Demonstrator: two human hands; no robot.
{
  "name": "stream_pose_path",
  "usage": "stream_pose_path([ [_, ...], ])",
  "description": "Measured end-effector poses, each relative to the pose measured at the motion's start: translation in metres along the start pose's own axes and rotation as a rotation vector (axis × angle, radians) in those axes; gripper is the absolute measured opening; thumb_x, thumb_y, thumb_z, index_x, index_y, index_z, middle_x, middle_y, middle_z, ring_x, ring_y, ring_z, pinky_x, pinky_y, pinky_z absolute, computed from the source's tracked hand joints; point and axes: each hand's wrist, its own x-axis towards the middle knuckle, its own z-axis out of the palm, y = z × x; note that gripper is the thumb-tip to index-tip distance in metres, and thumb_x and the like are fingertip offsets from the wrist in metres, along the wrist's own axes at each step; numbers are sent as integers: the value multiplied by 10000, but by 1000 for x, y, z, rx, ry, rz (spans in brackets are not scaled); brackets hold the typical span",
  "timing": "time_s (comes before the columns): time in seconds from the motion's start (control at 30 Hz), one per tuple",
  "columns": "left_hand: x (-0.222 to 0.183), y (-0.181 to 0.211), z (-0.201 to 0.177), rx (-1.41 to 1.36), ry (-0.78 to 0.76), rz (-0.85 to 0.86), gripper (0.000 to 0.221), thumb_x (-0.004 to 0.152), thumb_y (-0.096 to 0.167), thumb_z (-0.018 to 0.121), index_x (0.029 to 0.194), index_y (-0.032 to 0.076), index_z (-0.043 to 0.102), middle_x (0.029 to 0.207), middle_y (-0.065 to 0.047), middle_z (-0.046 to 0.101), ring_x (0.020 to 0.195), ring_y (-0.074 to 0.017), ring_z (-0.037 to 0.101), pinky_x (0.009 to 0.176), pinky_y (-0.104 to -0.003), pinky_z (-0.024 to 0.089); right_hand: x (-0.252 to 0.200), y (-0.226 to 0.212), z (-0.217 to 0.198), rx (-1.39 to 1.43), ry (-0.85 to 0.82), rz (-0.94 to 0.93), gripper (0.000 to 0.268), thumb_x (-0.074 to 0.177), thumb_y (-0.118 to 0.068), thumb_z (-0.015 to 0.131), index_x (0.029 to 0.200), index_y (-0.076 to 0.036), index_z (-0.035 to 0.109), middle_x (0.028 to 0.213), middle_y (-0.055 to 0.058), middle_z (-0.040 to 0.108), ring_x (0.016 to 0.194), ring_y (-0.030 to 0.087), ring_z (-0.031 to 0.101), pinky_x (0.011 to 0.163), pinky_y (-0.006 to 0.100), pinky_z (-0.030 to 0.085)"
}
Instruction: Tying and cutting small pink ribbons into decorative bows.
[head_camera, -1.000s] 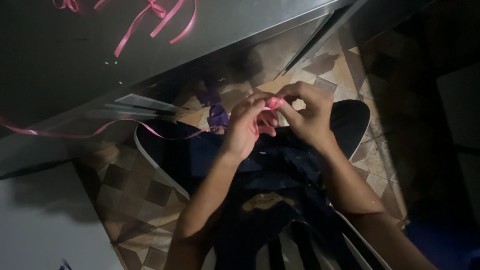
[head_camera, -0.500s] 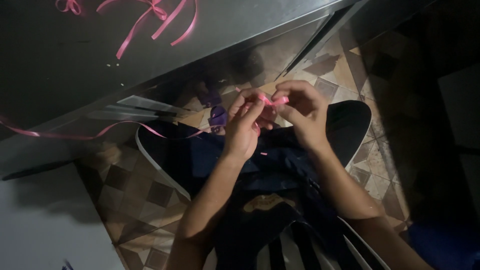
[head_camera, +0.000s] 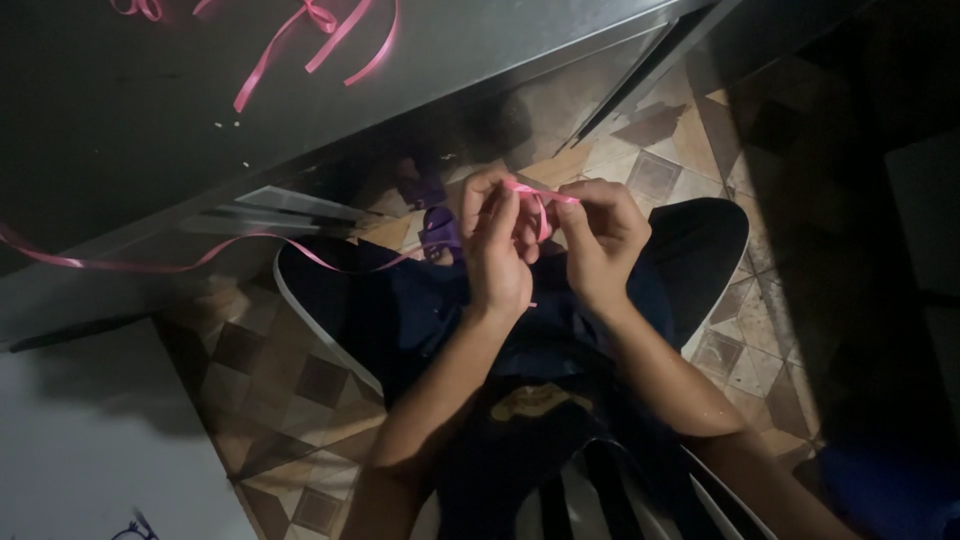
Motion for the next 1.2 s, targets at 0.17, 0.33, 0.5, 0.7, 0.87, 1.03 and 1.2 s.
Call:
stream_pose_path([
  [0.17, -3, 0, 3, -117, 57, -89, 89, 1123, 195, 513, 1151, 111, 524, 848, -15, 614, 577, -57, 519, 433, -181, 310, -4, 4, 0, 50, 5, -9, 72, 1051, -22, 665, 1075, 23, 613, 986, 92, 704, 839, 109, 671, 752, 228, 553],
  [0.33, -6, -1, 4, -191, 82, -133, 77, 1101, 193, 535, 1147, 133, 520, 875, -7, 608, 572, -53, 512, 427, -183, 306, -6, 5, -2, 90, 21, -10, 70, 1056, -14, 666, 1071, 21, 608, 1005, 95, 692, 856, 112, 666, 783, 239, 557],
  [0.5, -7, -3, 3, -276, 89, -168, 102, 1090, 215, 548, 1162, 149, 520, 900, 2, 599, 591, -69, 527, 451, -211, 338, -7, 9, -4, 160, 42, -7, 70, 1051, -11, 668, 1071, 13, 605, 1016, 91, 691, 873, 121, 676, 819, 250, 565],
  [0.7, -3, -8, -9, -176, 100, -134, 127, 1069, 210, 560, 1179, 151, 537, 904, -16, 601, 605, -70, 543, 456, -204, 367, 7, 2, -12, 87, -37, 106, 244, 1021, 15, 705, 1247, 43, 615, 1094, 82, 663, 975, 114, 640, 867, 243, 536],
  [0.87, -5, -8, -9, 62, -50, -30, 261, 1072, 138, 627, 1305, 43, 561, 996, -25, 610, 689, -55, 537, 551, -201, 422, 8, 11, -19, 139, -141, 138, 176, 1050, 36, 678, 1223, 54, 658, 1153, 120, 692, 959, 144, 672, 869, 271, 557],
  [1.03, -3, -10, -12, 193, -47, 103, 365, 1063, 120, 654, 1378, 49, 484, 1032, -38, 649, 841, -78, 605, 715, -202, 496, 18, -18, -7, 250, -206, 177, 394, 974, 52, 678, 1352, 30, 567, 1154, 120, 701, 996, 145, 677, 878, 263, 577],
  [1.2, -5, -7, -10, 284, -23, 160, 395, 1025, 46, 687, 1350, 38, 463, 1038, -99, 728, 895, -105, 678, 796, -214, 549, 15, -20, -3, 128, -168, 192, 427, 1004, 108, 692, 1397, 47, 537, 1120, 130, 699, 921, 124, 650, 788, 238, 553],
])
